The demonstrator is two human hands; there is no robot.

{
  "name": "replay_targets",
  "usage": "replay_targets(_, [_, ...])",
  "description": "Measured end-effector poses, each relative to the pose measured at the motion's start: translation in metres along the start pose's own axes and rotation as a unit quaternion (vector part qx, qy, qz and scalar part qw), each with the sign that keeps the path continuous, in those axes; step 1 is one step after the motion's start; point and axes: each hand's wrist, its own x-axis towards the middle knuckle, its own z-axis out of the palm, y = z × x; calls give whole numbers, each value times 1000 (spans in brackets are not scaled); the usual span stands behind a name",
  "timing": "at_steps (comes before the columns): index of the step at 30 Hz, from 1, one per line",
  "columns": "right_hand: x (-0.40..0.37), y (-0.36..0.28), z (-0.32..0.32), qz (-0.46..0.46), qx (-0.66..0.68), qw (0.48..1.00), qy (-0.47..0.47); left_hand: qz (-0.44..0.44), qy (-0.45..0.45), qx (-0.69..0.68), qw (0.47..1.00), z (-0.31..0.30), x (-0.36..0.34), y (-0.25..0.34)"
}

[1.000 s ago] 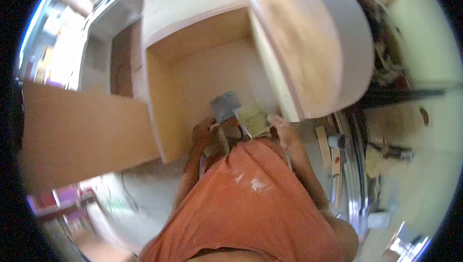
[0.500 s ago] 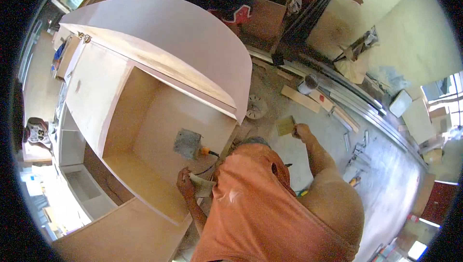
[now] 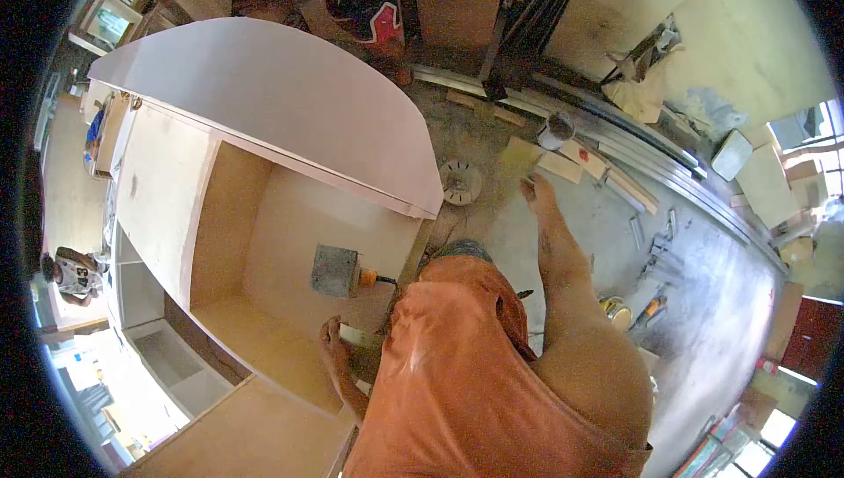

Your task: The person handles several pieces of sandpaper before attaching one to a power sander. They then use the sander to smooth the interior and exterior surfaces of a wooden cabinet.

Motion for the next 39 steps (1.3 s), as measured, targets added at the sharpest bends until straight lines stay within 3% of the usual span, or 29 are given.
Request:
replay_targets(4, [-11, 2, 51, 47, -23, 999, 3, 29, 26, 33, 999, -8, -3, 13])
replay_targets(6, [-30, 7, 70, 101, -201, 959, -171, 95, 59, 42, 993, -14, -4, 10])
replay_targets(7, [-34, 18, 74, 85, -312, 925, -199, 94, 60, 41, 993, -15, -2, 6])
replay_targets(8, [-39, 32, 78, 68, -418, 878, -223, 34, 75, -12, 997, -18, 3, 2])
replay_targets(9, [-58, 40, 84, 96, -465, 844, -248, -27, 89, -64, 994, -21, 5, -1])
replay_targets(10, [-85, 42, 97, 122, -511, 806, -272, -27, 91, -66, 993, -24, 6, -4])
replay_targets(12, [-135, 44, 124, 4, -679, 594, -431, -41, 92, -202, 974, -25, 6, -7])
replay_targets(13, [-165, 43, 140, -55, -663, 559, -495, -42, 92, -204, 974, -23, 9, -3])
replay_targets(14, [-196, 40, 156, -113, -641, 519, -553, -73, 84, -289, 951, -18, 14, 2])
replay_targets(15, [-223, 38, 173, -94, -625, 507, -585, -103, 75, -370, 920, -14, 18, 7])
replay_targets(18, [-280, 46, 211, -98, -589, 441, -670, -93, 54, -374, 921, 14, 55, -19])
replay_targets(21, [-321, 60, 246, -102, -539, 449, -705, -34, 22, -373, 927, 23, 65, -24])
replay_targets(23, [-335, 75, 262, -91, -606, 429, -664, -52, 133, -301, 943, 28, 64, -9])
replay_targets(24, [-343, 76, 270, -92, -605, 430, -664, -40, 188, -417, 888, 32, 50, 19])
replay_targets(26, [-359, 78, 279, -79, -633, 355, -683, -3, 199, -401, 894, 26, 45, 29])
replay_targets(27, [-359, 91, 278, -77, -633, 354, -684, 33, 210, -384, 899, 23, 41, 30])
replay_targets(30, [-357, 115, 282, -117, -564, 364, -732, 89, 178, -412, 889, 10, 43, 38])
replay_targets(32, [-357, 105, 298, -30, -562, 455, -690, 105, 204, -361, 904, 5, 34, 45])
replay_targets(33, [-358, 103, 305, -28, -563, 452, -691, 119, 225, -308, 916, 3, 27, 49])
replay_targets(34, [-357, 101, 314, -50, -555, 502, -661, 110, 185, -425, 879, 3, 22, 57])
replay_targets(35, [-356, 102, 322, -72, -545, 550, -629, 109, 188, -428, 877, 4, 16, 62])
replay_targets(36, [-350, 112, 330, -74, -547, 545, -632, 148, 159, -389, 895, 7, 9, 66])
replay_targets(38, [-330, 145, 344, -279, -476, 498, -669, 185, 135, -351, 908, 11, 12, 62])
replay_targets(39, [-324, 155, 353, -277, -475, 493, -674, 192, 173, -341, 904, 13, 23, 51])
